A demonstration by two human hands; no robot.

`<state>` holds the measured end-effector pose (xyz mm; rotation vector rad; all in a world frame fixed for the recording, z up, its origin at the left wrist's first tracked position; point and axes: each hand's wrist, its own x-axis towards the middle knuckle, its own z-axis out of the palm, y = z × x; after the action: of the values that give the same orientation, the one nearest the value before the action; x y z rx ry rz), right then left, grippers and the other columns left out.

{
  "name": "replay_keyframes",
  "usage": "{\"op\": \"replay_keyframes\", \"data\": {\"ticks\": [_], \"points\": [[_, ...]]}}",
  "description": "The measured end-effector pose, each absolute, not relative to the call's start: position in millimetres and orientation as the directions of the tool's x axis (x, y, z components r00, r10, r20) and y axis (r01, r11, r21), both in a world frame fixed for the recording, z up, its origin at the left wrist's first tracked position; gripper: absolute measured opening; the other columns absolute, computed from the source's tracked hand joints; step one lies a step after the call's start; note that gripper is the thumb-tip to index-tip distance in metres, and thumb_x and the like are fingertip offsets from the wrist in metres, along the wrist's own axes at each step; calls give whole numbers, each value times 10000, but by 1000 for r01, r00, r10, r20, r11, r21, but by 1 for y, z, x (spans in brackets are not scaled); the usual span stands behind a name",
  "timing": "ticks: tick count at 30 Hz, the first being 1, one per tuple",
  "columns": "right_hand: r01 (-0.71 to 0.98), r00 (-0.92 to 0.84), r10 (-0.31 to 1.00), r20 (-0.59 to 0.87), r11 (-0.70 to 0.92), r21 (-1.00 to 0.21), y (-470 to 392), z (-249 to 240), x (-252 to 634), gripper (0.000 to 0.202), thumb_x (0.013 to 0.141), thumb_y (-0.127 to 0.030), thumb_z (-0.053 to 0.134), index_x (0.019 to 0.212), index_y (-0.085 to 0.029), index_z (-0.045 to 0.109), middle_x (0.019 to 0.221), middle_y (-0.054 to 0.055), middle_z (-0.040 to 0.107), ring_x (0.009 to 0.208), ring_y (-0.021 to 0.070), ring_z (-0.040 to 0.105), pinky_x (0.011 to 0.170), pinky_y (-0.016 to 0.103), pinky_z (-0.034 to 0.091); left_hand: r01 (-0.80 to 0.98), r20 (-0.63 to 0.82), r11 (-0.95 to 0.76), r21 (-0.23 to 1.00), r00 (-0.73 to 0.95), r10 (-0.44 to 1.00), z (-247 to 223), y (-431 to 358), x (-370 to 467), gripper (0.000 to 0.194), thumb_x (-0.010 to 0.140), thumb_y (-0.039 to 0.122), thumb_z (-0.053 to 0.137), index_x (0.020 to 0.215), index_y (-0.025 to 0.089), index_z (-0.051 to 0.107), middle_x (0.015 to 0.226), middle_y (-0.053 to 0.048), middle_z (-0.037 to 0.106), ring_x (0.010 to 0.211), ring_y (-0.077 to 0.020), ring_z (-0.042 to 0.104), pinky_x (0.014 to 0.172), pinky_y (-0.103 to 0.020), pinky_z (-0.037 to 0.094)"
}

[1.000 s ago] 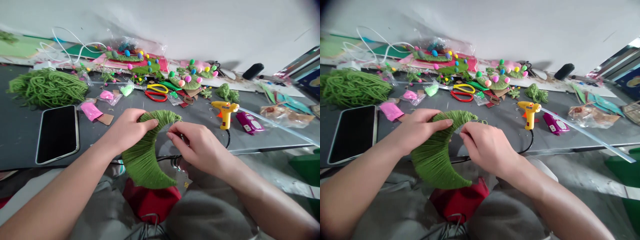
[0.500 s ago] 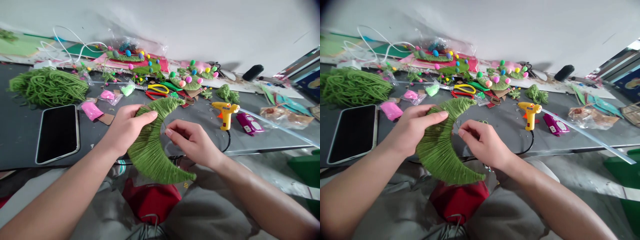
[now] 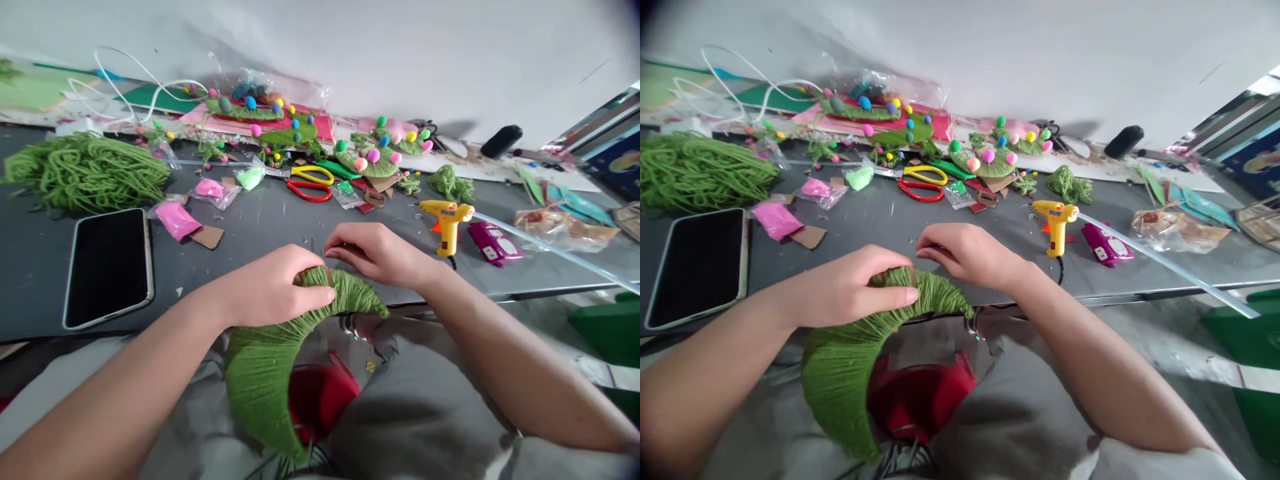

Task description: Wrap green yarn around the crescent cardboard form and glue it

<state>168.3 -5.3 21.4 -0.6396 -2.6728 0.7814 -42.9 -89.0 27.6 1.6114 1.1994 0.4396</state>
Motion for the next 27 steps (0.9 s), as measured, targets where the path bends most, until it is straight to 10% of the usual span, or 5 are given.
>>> {"op": "replay_keyframes", "data": {"ticks": [13,27], "points": [[583,-761,638,115,751,-309,-64,40,160,214,1018,-264,424,990,-167,613,915,69,679,756,172,592,649,295,364,519,-210,89,850,178,961,13,-79,-50,254,804,426,612,647,225,612,602,8,534,549,-156,481,484,-275,316],[401,-649,758,70,419,-815,-66,16,157,204,1011,-268,503,881,-170,626,737,-16,572,672,101,474,656,220,416,213,-139,131,968,22,990,28,-86,-49,236,816,419,663,743,195,666,662,-18,623,567,-159,573,485,-264,402]]}}
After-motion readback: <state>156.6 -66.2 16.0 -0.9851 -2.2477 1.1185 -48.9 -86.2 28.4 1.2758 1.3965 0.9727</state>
